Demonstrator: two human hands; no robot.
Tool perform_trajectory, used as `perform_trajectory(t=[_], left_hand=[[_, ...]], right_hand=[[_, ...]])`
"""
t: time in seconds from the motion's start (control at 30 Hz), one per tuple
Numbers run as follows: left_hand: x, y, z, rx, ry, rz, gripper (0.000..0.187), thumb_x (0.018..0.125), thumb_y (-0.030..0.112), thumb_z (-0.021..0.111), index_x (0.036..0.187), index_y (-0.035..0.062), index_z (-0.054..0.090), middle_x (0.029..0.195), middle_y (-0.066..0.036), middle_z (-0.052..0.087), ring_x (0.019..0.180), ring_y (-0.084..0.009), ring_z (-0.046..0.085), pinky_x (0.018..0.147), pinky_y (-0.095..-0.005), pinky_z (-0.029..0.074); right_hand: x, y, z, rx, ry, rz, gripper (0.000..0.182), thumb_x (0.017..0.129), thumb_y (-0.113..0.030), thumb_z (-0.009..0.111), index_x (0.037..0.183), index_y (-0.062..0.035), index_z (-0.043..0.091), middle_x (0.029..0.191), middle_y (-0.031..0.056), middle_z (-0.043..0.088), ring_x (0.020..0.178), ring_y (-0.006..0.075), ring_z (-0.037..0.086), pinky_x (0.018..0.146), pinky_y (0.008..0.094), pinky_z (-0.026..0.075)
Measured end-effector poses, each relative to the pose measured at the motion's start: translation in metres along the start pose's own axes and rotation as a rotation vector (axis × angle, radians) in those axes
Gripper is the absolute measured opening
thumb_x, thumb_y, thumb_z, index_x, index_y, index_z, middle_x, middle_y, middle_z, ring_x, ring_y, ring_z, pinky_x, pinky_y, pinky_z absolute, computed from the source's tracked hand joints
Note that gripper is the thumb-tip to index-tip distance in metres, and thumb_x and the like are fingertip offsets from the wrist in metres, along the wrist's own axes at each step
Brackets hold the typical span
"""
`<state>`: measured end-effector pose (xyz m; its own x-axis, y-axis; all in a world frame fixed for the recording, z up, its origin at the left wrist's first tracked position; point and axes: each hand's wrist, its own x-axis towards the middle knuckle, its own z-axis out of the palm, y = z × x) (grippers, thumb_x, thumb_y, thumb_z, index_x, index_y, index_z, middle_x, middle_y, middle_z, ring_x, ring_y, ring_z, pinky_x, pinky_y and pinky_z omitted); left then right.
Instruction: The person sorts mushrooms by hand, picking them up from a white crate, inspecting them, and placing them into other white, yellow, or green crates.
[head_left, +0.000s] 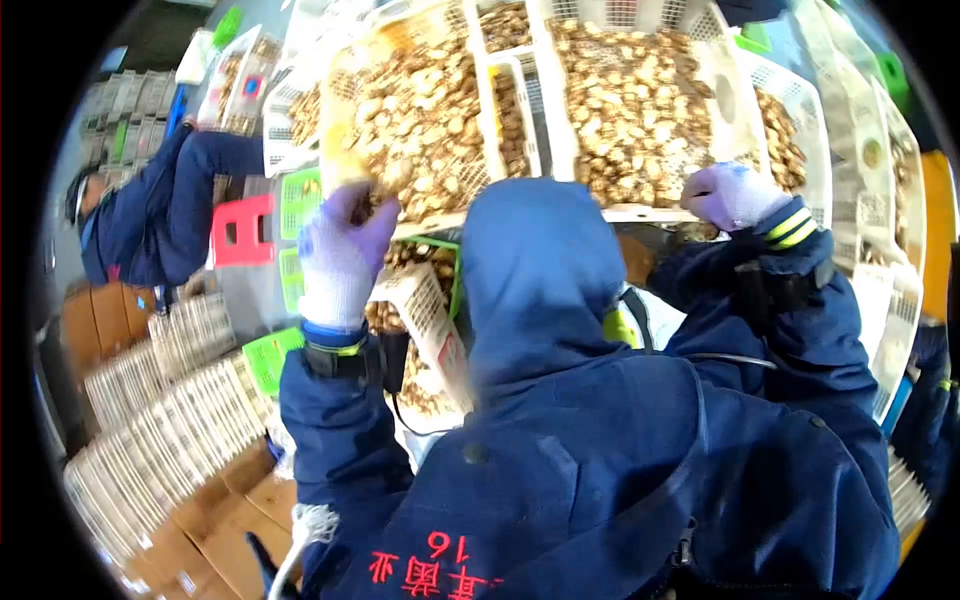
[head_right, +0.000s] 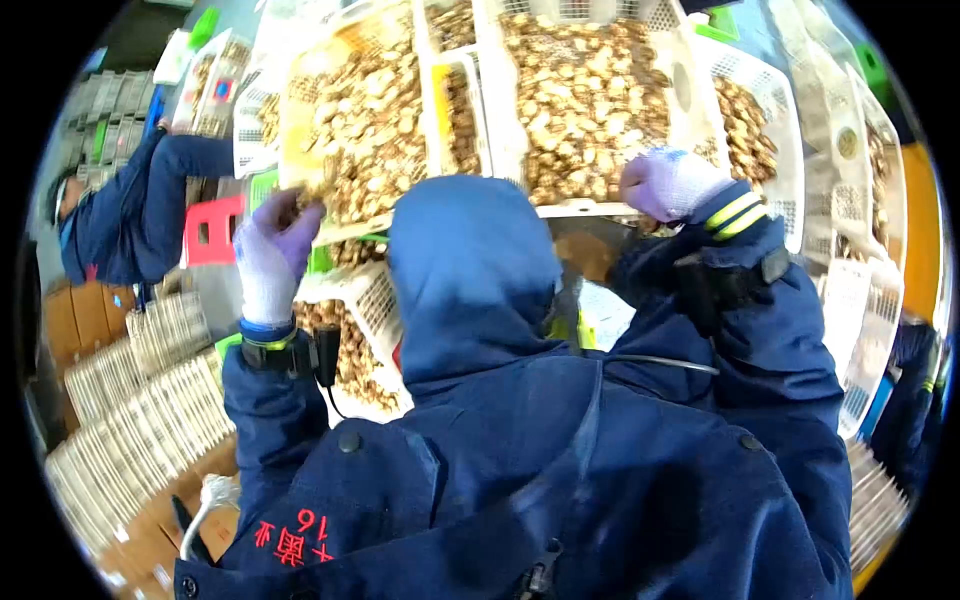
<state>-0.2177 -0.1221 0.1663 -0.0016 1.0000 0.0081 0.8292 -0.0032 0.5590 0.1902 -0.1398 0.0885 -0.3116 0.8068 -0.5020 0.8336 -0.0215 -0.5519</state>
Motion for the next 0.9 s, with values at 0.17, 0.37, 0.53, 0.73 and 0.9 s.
perform_trajectory(t=[0.17,0.37,0.53,0.73,0.9], left_hand=[[-0.110,-0.101,0.054,-0.587,-0.286,-0.684,0.035,0.089,0.025,0.064,0.112,-0.0012,0.060,0.083,-0.007,0.068,0.063,-0.0126,0.061,0.054,-0.0213,0.047],[-0.139,-0.213,0.170,-1.424,-0.244,-1.122,0.033,0.094,0.037,0.054,0.106,0.0063,0.055,0.083,-0.008,0.065,0.065,-0.0193,0.064,0.053,-0.0263,0.053],[-0.102,-0.262,0.233,-1.354,-0.167,-1.194,0.035,0.091,0.042,0.055,0.091,0.0078,0.061,0.079,-0.011,0.066,0.064,-0.0238,0.065,0.051,-0.0340,0.054],[-0.077,-0.348,0.326,-1.410,0.198,-1.435,0.052,0.086,0.057,0.057,0.100,0.0079,0.062,0.087,-0.013,0.066,0.078,-0.0301,0.064,0.063,-0.0406,0.053],[-0.100,-0.390,0.352,-1.459,0.004,-1.370,0.051,0.093,0.047,0.049,0.118,0.0034,0.056,0.108,-0.017,0.063,0.097,-0.0342,0.061,0.086,-0.0450,0.051]], right_hand=[[0.012,-0.014,-0.002,0.320,-0.164,0.348,0.019,0.083,-0.012,0.058,0.094,0.0026,0.063,0.066,0.0064,0.063,0.056,0.0136,0.062,0.049,0.0263,0.047],[0.019,0.007,0.007,0.312,-0.189,0.349,0.020,0.085,-0.018,0.058,0.093,-0.0020,0.065,0.063,0.0060,0.064,0.051,0.0138,0.058,0.046,0.0287,0.045],[0.011,0.006,0.011,0.231,-0.126,0.424,0.021,0.083,-0.019,0.059,0.093,-0.0025,0.066,0.066,0.0066,0.064,0.056,0.0149,0.060,0.052,0.0298,0.047],[-0.005,0.010,0.022,0.342,-0.036,0.424,0.020,0.083,-0.015,0.059,0.095,0.0004,0.065,0.068,0.0060,0.063,0.058,0.0147,0.059,0.054,0.0295,0.047],[-0.005,0.002,0.021,0.453,0.134,0.338,0.022,0.086,-0.012,0.055,0.099,0.0026,0.064,0.063,0.0059,0.060,0.059,0.0128,0.059,0.054,0.0271,0.047]])
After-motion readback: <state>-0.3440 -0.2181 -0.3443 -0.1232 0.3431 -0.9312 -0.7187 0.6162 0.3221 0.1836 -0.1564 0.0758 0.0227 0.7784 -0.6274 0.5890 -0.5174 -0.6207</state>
